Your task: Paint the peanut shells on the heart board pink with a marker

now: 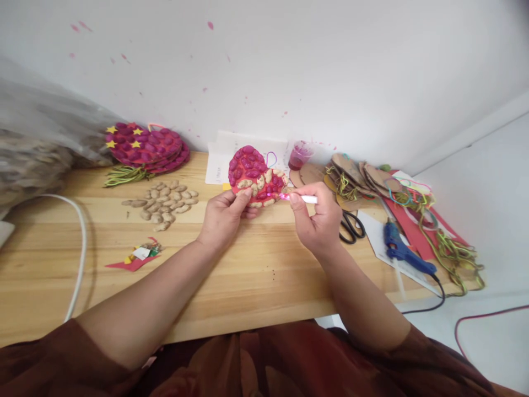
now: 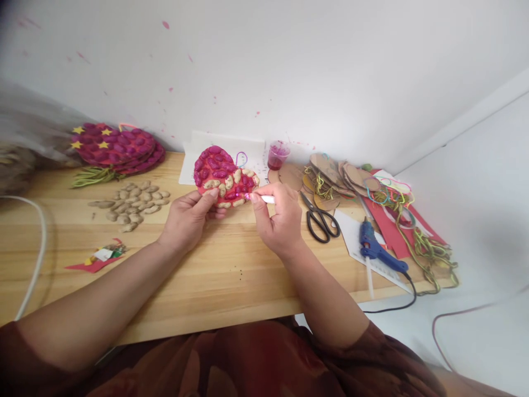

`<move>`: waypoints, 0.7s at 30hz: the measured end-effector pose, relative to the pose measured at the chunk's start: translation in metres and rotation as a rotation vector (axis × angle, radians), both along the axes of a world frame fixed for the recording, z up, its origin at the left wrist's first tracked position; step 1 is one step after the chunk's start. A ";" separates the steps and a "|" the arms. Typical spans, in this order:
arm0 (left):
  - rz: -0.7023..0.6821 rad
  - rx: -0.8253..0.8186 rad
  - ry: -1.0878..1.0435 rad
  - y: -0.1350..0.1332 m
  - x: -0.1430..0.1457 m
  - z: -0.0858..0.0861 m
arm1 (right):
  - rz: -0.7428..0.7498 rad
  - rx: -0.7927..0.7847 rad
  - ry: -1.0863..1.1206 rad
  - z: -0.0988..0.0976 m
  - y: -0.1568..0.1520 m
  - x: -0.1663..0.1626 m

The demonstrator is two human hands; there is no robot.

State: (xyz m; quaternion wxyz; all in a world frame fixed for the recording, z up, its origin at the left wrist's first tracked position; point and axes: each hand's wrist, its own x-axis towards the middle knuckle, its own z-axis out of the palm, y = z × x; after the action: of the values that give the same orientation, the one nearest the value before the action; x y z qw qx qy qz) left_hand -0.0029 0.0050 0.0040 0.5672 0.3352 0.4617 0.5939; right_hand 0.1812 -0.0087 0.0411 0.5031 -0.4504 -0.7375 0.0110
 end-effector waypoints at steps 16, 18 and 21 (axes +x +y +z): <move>0.006 0.002 -0.094 0.001 -0.001 0.004 | -0.055 0.008 0.150 -0.002 0.009 0.014; 0.004 0.001 -0.092 0.001 -0.001 0.003 | -0.054 0.026 0.098 -0.002 0.008 0.014; 0.013 -0.004 -0.096 0.003 -0.001 0.001 | -0.045 0.081 -0.006 0.000 0.005 0.010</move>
State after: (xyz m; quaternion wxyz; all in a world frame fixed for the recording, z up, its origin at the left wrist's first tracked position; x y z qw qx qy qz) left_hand -0.0040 0.0075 0.0050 0.5855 0.3023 0.4372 0.6120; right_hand 0.1914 -0.0035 0.0408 0.5189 -0.4462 -0.7285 -0.0318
